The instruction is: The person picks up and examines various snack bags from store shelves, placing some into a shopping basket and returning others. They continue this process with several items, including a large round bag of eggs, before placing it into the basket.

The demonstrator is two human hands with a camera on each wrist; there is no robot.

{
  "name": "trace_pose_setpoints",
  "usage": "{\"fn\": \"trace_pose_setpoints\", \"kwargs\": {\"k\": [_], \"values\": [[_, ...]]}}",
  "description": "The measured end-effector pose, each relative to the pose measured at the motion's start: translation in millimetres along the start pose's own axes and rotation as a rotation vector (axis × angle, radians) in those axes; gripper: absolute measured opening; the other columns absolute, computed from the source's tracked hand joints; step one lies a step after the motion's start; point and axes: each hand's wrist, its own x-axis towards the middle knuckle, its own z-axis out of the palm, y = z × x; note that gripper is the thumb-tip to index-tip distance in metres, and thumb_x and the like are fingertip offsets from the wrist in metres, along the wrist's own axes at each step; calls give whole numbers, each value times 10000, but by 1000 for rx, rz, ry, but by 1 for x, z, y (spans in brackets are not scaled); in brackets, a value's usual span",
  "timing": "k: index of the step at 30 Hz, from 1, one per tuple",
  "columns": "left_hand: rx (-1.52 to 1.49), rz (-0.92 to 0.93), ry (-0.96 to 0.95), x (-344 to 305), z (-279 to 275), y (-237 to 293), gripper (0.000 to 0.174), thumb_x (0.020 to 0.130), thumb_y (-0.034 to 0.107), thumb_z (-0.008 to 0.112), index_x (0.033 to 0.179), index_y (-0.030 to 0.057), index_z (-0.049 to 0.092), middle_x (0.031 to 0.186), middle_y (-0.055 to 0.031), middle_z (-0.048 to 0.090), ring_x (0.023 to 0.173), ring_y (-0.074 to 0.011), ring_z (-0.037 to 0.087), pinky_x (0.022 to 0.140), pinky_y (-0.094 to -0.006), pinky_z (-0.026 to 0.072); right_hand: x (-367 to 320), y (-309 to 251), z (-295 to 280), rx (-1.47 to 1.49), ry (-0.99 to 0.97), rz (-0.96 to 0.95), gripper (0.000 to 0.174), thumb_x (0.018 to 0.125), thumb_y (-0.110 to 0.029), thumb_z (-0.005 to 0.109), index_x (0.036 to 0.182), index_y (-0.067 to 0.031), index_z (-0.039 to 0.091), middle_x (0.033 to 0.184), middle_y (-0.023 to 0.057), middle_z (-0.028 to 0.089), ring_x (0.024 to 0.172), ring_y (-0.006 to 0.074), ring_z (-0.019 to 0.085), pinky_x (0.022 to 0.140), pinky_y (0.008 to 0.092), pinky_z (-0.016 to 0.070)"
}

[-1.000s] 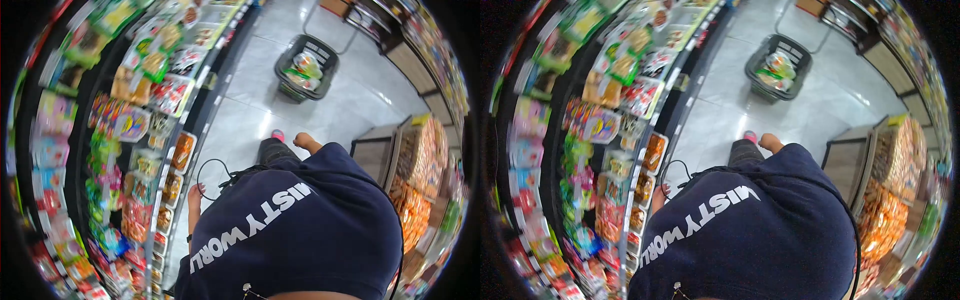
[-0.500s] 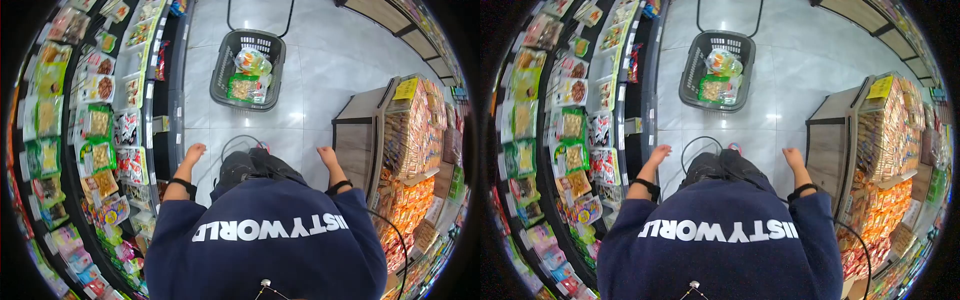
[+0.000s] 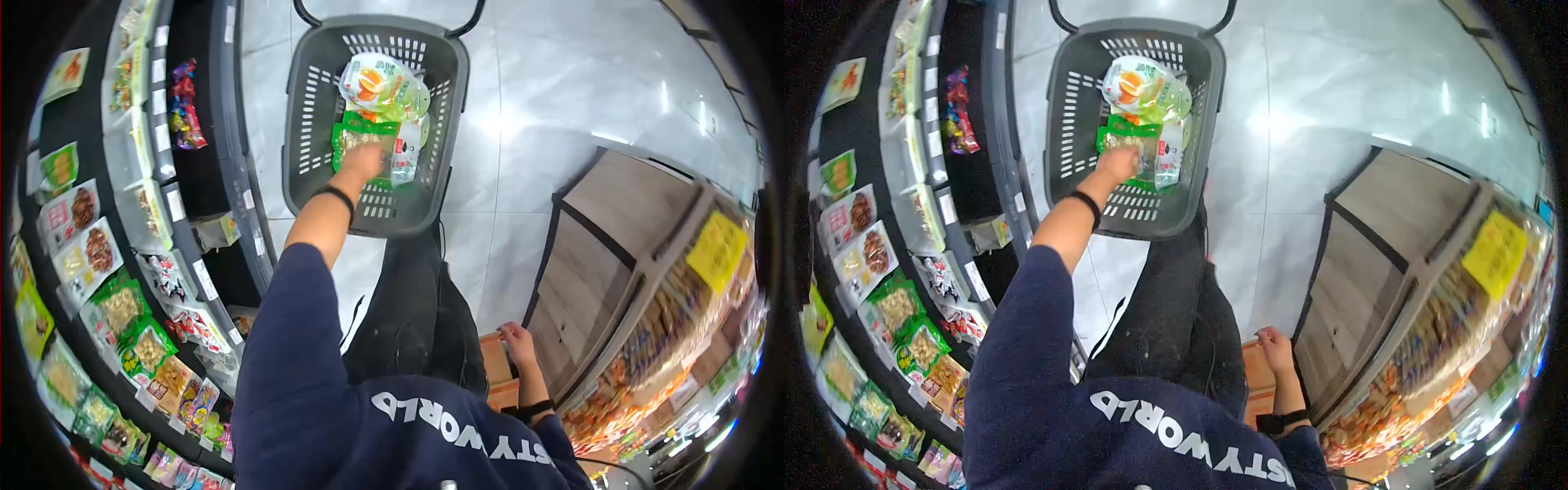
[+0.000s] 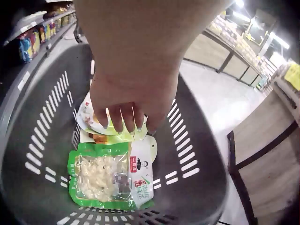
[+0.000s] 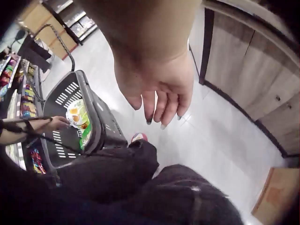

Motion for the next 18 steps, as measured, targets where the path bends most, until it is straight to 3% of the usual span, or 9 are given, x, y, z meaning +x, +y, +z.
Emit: {"fn": "trace_pose_setpoints", "kwargs": {"k": [1, 3, 7, 10, 12, 16, 18], "values": [[136, 13, -37, 30, 3, 1, 281, 723, 154, 473, 990, 83, 526, 1040, -102, 535, 954, -259, 519, 773, -390, 430, 13, -23, -1, -8, -20, 32, 169, 820, -133, 476, 800, 15, 554, 677, 43, 544, 643, 107, 518, 599, 230, 420], [182, 36, 29, 103, 30, -6, 284, 756, 128, 435, 1031, 77, 486, 1059, -94, 518, 983, -244, 502, 788, -395, 418, 47, -66, 2, 363, 20, -49, 153, 839, -108, 451, 843, 16, 540, 744, 35, 542, 718, 102, 508, 672, 227, 405], [160, 26, 103, 152, 76, -20, 265, 774, 128, 422, 1030, 94, 483, 1045, -80, 517, 987, -234, 497, 797, -385, 409, 63, -80, 5, 316, 7, 114, 158, 833, -90, 469, 917, 22, 541, 822, 57, 549, 769, 117, 515, 697, 246, 404], [238, 21, -70, 160, 70, -25, 374, 743, 117, 483, 1111, 90, 428, 1085, -85, 495, 1015, -249, 473, 797, -384, 407, 64, -66, 2, 338, -31, 247, 154, 833, -87, 466, 909, 23, 544, 799, 50, 537, 755, 112, 511, 690, 240, 402], [356, -32, -356, 157, 60, -17, 379, 757, 126, 484, 1130, 103, 424, 1118, -63, 475, 1059, -215, 441, 802, -369, 399, 64, -63, -3, 337, -34, 237, 151, 832, -86, 464, 898, 24, 544, 782, 44, 530, 744, 109, 508, 686, 237, 401], [596, 27, -280, 134, 83, -15, 402, 762, 147, 499, 1155, 139, 417, 1196, -48, 415, 1111, -208, 392, 842, -376, 379, 61, -76, -15, 442, -13, 224, 145, 832, -84, 456, 869, 25, 544, 743, 31, 514, 712, 103, 501, 680, 228, 396], [394, 13, -2, 132, 117, -27, 463, 752, 225, 528, 1191, 196, 381, 1284, -30, 323, 1139, -199, 363, 879, -395, 341, 62, -74, -20, 456, -26, 197, 146, 836, -85, 448, 871, 18, 546, 754, 32, 524, 721, 100, 504, 698, 231, 395]]}}
